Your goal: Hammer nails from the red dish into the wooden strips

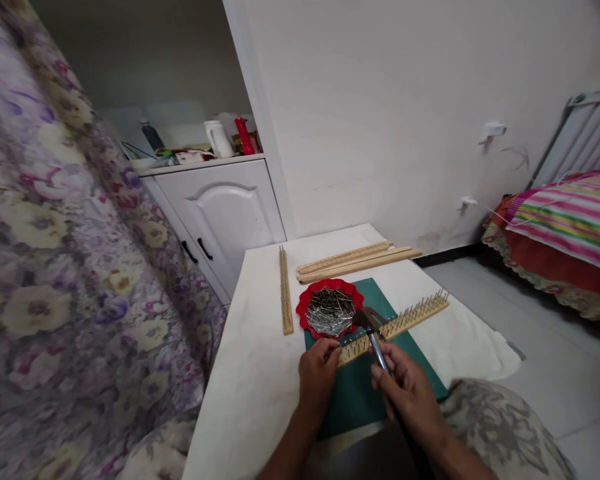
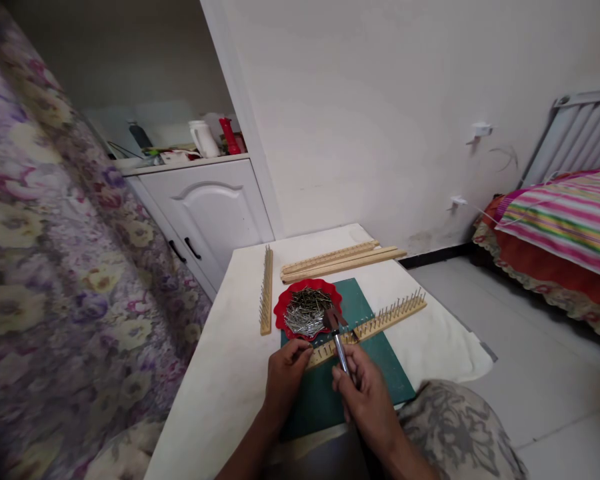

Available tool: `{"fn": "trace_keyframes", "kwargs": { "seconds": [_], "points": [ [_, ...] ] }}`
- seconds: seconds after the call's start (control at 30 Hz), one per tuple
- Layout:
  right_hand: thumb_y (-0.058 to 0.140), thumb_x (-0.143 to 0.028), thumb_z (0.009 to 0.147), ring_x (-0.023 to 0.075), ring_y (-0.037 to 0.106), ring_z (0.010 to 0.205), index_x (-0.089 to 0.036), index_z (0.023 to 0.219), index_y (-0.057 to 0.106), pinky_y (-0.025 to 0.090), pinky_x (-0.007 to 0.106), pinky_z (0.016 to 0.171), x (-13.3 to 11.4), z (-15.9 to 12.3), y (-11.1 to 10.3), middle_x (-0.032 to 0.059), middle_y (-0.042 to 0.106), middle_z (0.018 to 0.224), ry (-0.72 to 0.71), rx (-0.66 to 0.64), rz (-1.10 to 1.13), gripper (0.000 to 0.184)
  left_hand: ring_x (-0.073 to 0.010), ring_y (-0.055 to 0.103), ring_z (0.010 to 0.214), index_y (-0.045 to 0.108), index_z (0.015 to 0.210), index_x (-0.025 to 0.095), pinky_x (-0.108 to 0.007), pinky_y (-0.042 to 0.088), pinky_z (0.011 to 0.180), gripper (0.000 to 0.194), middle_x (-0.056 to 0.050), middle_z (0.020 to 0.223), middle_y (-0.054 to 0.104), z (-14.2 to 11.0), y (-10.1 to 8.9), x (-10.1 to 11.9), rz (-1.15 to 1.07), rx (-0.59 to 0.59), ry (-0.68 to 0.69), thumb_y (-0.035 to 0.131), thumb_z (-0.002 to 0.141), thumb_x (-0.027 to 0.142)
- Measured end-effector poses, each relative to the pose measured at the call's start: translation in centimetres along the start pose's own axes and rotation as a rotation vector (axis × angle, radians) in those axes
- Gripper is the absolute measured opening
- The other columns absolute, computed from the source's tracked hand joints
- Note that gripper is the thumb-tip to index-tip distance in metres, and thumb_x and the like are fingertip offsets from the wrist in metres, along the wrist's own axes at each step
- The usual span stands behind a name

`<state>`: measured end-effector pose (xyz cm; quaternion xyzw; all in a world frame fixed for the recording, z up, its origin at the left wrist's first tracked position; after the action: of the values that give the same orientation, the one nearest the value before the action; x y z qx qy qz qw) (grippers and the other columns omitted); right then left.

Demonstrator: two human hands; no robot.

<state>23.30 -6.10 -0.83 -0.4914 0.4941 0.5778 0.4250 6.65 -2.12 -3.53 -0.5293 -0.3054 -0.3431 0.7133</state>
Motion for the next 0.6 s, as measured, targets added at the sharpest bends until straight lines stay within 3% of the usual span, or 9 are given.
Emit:
{"fn": "trace_keyframes", "kwargs": {
  "seconds": [0.13,0.37,0.6],
  "points": [
    [0.056,-0.041,0.085,0.0032,0.036,0.03,-0.022,0.104,0.052,0.029,0.014,0.029,0.3,0.0,0.1,-0.0095,0.05,0.06,0.008,-0.037,-0.004,0.027,-0.0148,0.059,0.072,0.065,0.075,0.02,-0.025,0.044,0.067,0.013,0.0,0.077,0.065,0.1,0.0,0.1,0.046,0.006,0.016,0.052,0.078,0.024],
    [0.047,-0.042,0.089,0.0029,0.039,0.029,-0.02,0.106,0.051,0.024,0.014,0.029,1.1,-0.3,1.0,-0.007,0.056,0.065,0.046,-0.213,-0.019,0.028,-0.0123,0.055,0.066,0.063,0.071,0.019,-0.022,0.04,0.061,0.013,0.001,0.073,0.06,0.2,0.1,0.4,0.037,-0.011,0.02,0.052,0.078,0.023],
    [0.045,-0.039,0.092,0.0018,0.037,0.03,-0.022,0.107,0.051,0.026,0.014,0.031,1.2,-0.8,1.7,-0.0078,0.054,0.066,0.046,-0.223,-0.072,0.024,-0.0105,0.052,0.063,0.059,0.067,0.018,-0.021,0.037,0.059,0.012,0.003,0.068,0.055,0.1,0.1,0.4,0.013,-0.008,0.006,0.052,0.077,0.019]
  ]
}}
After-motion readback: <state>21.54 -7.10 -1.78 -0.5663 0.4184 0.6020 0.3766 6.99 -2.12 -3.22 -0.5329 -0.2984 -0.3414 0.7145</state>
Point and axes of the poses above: each hand's wrist, its own z-axis towards the middle knuckle, its own y-axis out of the palm, x = y × z, the point moved 5 cm from there along z, towards the middle knuckle
